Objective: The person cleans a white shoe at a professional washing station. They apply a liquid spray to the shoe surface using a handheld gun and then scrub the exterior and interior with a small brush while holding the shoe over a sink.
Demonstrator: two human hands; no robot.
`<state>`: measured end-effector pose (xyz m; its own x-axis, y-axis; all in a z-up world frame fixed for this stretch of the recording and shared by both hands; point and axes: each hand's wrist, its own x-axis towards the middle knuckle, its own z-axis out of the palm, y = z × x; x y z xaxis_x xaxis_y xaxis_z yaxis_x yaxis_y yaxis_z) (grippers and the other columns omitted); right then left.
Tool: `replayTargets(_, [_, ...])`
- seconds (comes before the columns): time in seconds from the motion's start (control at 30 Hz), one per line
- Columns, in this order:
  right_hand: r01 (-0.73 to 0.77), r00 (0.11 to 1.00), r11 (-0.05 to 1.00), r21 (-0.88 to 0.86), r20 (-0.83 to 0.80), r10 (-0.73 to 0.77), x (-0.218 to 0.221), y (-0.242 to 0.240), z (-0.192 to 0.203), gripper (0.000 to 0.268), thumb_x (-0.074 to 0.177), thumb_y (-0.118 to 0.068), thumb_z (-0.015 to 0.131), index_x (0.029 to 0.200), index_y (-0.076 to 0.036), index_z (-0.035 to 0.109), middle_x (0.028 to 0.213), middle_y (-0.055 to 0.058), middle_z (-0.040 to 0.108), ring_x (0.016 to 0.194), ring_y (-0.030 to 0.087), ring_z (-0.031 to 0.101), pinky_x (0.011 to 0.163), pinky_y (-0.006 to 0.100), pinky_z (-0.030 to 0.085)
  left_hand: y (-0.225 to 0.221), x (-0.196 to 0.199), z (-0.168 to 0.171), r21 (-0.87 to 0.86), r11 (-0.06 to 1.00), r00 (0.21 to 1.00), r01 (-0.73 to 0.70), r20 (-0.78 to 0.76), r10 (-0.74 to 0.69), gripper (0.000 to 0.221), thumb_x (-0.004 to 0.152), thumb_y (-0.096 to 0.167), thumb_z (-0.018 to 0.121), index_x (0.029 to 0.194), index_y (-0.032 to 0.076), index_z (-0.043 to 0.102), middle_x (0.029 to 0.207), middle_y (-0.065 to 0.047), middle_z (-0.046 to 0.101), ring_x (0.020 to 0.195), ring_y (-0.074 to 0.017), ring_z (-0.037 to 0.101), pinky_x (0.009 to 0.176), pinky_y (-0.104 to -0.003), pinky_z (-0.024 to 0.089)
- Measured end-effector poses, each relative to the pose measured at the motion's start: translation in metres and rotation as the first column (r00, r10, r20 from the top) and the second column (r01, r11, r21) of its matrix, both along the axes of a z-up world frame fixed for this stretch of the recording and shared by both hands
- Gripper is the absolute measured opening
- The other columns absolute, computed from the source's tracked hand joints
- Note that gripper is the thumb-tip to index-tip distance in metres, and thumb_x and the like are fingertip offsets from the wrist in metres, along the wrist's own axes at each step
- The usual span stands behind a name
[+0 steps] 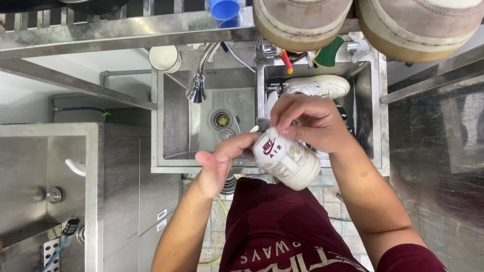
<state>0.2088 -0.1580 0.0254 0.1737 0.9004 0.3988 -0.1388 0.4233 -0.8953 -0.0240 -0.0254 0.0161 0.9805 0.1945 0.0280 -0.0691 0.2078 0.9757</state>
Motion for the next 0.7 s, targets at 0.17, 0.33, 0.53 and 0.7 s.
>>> replayTargets(0.17, [0.386, 0.891, 0.92, -0.069, -0.231, -0.391, -0.004, -0.003, -0.044, 0.013, 0.101, 0.007, 0.066, 0.109, -0.003, 0.066, 0.117, 0.008, 0.064, 0.098, 0.017, 0.065, 0.093, 0.035, 0.056, 0.003, 0.003, 0.023, -0.035, 0.999, 1.0, -0.007, 0.012, 0.008, 0.142, 0.075, 0.1, 0.005, 0.153, -0.014, 0.042, 0.146, -0.025, 0.059, 0.139, -0.0326, 0.055, 0.122, -0.044, 0.038])
replayTargets(0.33, [0.392, 0.596, 0.877, -0.278, -0.649, -0.472, -0.017, 0.0, -0.096, 0.02, 0.107, -0.013, 0.051, 0.126, -0.006, 0.054, 0.116, 0.012, 0.069, 0.103, 0.022, 0.071, 0.093, 0.039, 0.058, 0.002, 0.008, 0.037, -0.367, 0.93, 0.994, 0.012, 0.103, 0.028, 0.143, 0.072, 0.099, 0.022, 0.162, -0.012, 0.024, 0.162, -0.028, 0.042, 0.151, -0.0366, 0.045, 0.132, -0.049, 0.031])
replayTargets(0.53, [0.288, 0.486, 0.775, -0.562, -0.612, -0.624, -0.046, 0.034, -0.121, 0.032, 0.107, -0.02, 0.049, 0.133, -0.002, 0.058, 0.117, 0.013, 0.07, 0.1, 0.023, 0.071, 0.086, 0.037, 0.059, 0.002, 0.036, -0.005, -0.189, 0.978, 0.969, -0.085, 0.213, 0.125, 0.117, 0.085, 0.044, 0.091, 0.163, -0.003, 0.017, 0.166, -0.018, 0.03, 0.155, -0.0278, 0.036, 0.13, -0.043, 0.025])
replayTargets(0.7, [0.284, 0.526, 0.797, -0.533, -0.609, -0.594, -0.044, 0.039, -0.116, 0.029, 0.102, -0.011, 0.054, 0.13, -0.003, 0.058, 0.116, 0.013, 0.069, 0.098, 0.021, 0.07, 0.084, 0.035, 0.059, -0.002, 0.034, -0.041, -0.261, 0.929, 0.955, -0.261, 0.071, 0.288, 0.082, 0.094, -0.001, 0.075, 0.163, -0.005, 0.03, 0.16, -0.016, 0.044, 0.145, -0.0226, 0.045, 0.122, -0.038, 0.037])
